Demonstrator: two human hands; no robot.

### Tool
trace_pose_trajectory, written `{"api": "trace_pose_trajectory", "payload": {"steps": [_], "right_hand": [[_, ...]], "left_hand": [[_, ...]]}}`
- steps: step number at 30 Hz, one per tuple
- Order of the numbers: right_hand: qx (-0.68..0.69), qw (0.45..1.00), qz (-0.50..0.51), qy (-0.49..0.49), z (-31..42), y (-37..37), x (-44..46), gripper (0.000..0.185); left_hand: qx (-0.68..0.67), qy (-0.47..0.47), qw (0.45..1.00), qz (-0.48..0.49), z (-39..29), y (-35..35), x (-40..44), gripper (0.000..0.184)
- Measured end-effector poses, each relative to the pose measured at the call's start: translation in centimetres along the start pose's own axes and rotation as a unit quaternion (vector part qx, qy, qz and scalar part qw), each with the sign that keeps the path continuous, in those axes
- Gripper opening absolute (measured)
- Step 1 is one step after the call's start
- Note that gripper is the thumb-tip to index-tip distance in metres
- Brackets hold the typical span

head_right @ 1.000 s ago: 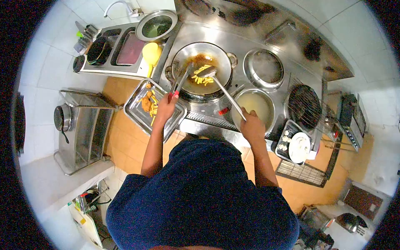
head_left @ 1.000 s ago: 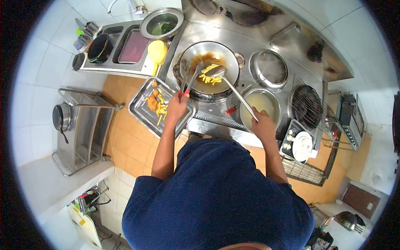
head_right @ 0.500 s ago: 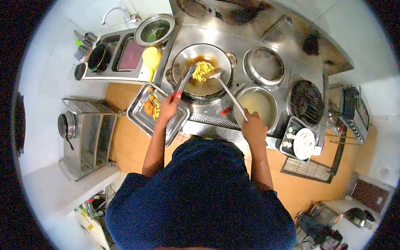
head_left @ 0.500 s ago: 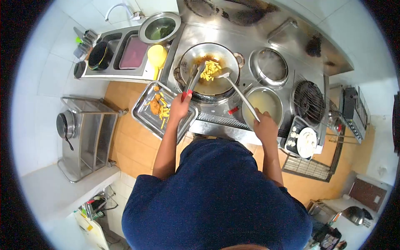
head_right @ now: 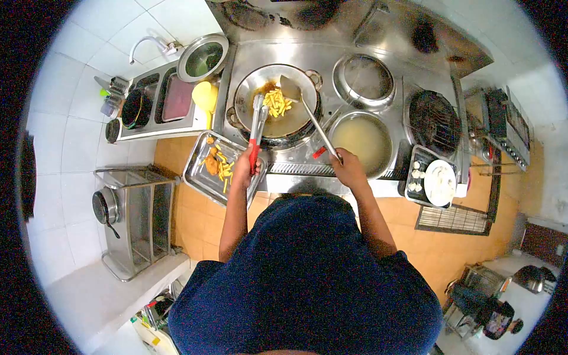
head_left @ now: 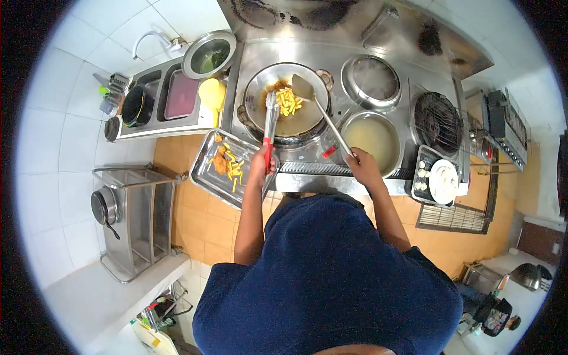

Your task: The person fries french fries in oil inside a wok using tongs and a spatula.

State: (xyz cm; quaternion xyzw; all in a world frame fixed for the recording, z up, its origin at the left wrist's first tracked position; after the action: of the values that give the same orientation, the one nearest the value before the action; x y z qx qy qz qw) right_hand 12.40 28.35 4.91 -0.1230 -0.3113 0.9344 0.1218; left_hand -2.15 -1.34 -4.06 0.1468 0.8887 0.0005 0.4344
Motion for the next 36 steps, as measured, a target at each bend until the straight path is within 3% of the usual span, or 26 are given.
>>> {"api": "trace_pose_trajectory", "payload": {"steps": [4,10,14,18,21,27,31,36], "right_hand": [[-0.006,0.999,0.020,-0.040,0.5,-0.4,1.2,0.025],[-0.166,0.982,0.038,-0.080,2.7,-1.4,2.5,0.029],[-0.182,0.975,0.079,-0.105,1.3,-1.5,3.1,0.037],[-0.232,0.959,0.126,-0.105,2.5,-5.7,2.7,0.040],[-0.272,0.950,0.106,-0.113,2.4,-7.6,3.0,0.037],[-0.172,0.976,0.078,-0.107,1.4,-7.0,4.4,0.029],[-0.094,0.992,0.086,-0.022,0.1,-3.2,4.1,0.028],[-0.062,0.997,0.047,-0.025,1.5,-1.0,2.5,0.035]], "left_hand": [[-0.038,-0.001,0.999,0.011,0.3,-0.1,0.4,0.047],[-0.075,0.019,0.997,-0.023,0.2,0.2,0.1,0.046],[-0.107,0.044,0.993,-0.025,1.0,1.3,-0.3,0.046],[-0.131,0.051,0.989,-0.044,2.0,2.2,-0.4,0.045],[-0.141,0.038,0.988,-0.052,2.5,2.7,-0.2,0.044],[-0.142,0.045,0.989,-0.012,1.6,3.7,-0.6,0.044],[-0.109,0.040,0.993,0.017,0.8,3.4,-0.8,0.051],[-0.047,0.043,0.998,-0.025,-0.2,1.8,-1.1,0.051]]}}
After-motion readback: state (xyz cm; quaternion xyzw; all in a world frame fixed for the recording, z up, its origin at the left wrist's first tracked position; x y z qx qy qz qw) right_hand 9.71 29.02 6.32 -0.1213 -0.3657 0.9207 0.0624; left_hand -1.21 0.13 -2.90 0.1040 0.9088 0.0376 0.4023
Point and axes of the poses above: each hand's wrist, its own x-axis towards the middle knuckle, its own y-axis out of the palm, z = x × y, the point moved 7 cm from there along x, towards the middle knuckle, and after that the axes turned 8 degrees about -y, right-handed, at the moved point
